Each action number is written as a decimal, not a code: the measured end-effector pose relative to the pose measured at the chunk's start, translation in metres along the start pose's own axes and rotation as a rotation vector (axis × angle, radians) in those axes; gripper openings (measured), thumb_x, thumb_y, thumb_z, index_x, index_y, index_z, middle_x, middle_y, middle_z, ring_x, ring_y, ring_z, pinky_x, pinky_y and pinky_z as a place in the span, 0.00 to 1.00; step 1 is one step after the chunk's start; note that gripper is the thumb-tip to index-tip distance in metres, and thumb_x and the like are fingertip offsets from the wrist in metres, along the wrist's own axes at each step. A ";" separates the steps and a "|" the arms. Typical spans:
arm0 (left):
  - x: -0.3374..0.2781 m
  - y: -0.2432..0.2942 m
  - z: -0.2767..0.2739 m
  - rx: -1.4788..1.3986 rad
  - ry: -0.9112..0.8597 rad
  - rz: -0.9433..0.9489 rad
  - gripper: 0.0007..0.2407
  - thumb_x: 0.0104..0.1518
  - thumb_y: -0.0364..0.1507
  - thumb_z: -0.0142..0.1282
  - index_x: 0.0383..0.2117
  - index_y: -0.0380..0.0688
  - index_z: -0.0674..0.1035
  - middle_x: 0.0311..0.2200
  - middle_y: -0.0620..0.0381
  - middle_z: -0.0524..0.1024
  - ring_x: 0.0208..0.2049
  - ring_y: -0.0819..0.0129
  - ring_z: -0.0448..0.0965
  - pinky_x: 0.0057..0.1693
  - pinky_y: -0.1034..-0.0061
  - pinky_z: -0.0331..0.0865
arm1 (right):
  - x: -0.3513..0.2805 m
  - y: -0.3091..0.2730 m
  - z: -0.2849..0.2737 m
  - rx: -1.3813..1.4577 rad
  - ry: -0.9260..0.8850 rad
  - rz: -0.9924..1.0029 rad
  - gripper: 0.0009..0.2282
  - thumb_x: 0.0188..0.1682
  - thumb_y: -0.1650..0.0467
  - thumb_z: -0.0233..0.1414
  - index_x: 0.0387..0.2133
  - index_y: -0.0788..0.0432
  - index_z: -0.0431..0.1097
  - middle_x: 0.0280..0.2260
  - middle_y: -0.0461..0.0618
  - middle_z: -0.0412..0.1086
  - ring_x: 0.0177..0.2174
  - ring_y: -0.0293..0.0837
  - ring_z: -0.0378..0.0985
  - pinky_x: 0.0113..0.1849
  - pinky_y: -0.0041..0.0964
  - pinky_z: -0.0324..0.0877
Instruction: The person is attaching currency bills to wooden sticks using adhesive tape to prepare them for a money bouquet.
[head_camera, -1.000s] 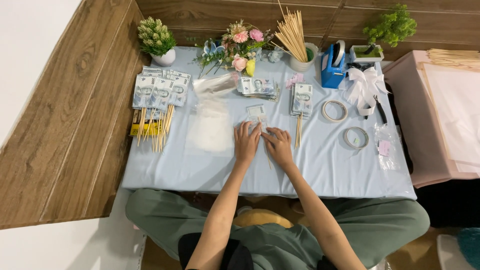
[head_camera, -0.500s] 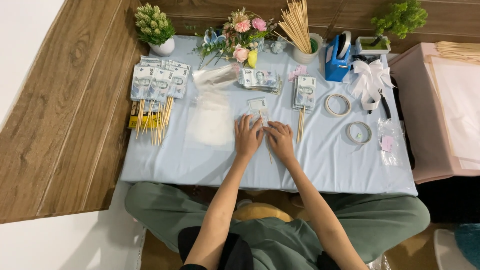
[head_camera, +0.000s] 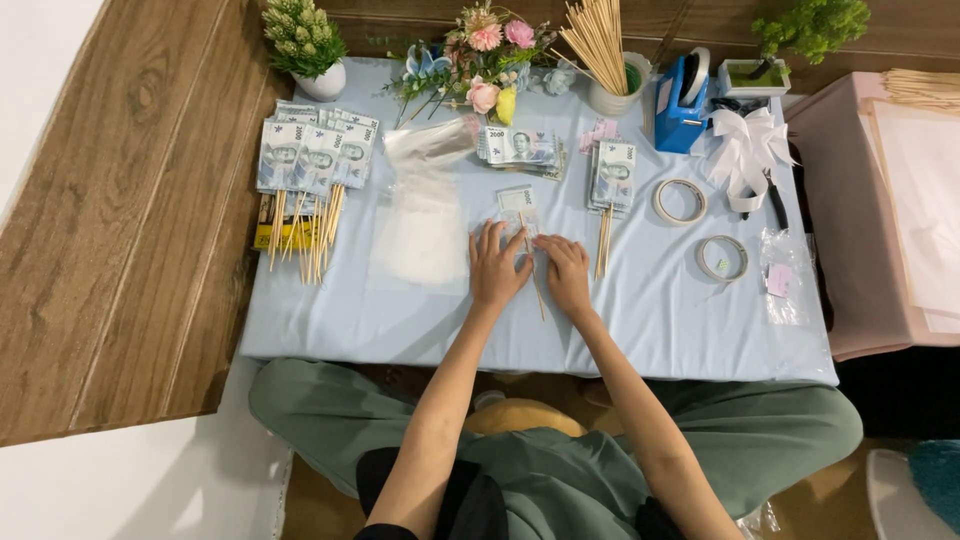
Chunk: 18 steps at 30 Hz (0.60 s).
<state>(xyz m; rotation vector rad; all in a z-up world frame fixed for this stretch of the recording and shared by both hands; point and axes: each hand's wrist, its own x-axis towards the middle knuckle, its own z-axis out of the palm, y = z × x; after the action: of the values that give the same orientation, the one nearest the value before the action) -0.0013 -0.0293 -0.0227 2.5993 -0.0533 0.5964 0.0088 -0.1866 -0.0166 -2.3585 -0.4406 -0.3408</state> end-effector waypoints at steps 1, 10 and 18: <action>0.000 0.000 -0.001 0.000 -0.001 0.002 0.19 0.53 0.40 0.59 0.52 0.61 0.80 0.55 0.55 0.69 0.67 0.52 0.61 0.69 0.46 0.48 | 0.003 0.013 0.005 0.000 0.002 0.002 0.20 0.53 0.78 0.44 0.50 0.39 0.75 0.50 0.36 0.72 0.55 0.41 0.69 0.59 0.50 0.54; -0.001 0.001 -0.003 -0.038 -0.041 -0.011 0.18 0.54 0.41 0.57 0.52 0.61 0.80 0.57 0.54 0.69 0.69 0.52 0.58 0.70 0.46 0.44 | 0.063 0.073 -0.077 0.501 0.257 0.140 0.14 0.59 0.81 0.39 0.49 0.61 0.73 0.45 0.57 0.74 0.46 0.52 0.77 0.53 0.51 0.66; 0.003 0.004 -0.011 0.002 -0.029 0.012 0.19 0.52 0.40 0.59 0.51 0.60 0.81 0.56 0.54 0.69 0.67 0.51 0.60 0.68 0.44 0.47 | 0.144 0.176 -0.148 0.123 0.408 0.412 0.15 0.55 0.78 0.46 0.48 0.48 0.75 0.46 0.49 0.71 0.48 0.52 0.76 0.52 0.49 0.69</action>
<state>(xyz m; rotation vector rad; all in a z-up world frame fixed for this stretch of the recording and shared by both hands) -0.0037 -0.0280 -0.0109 2.6111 -0.0783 0.5635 0.1924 -0.3796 0.0367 -2.1198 0.2098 -0.5610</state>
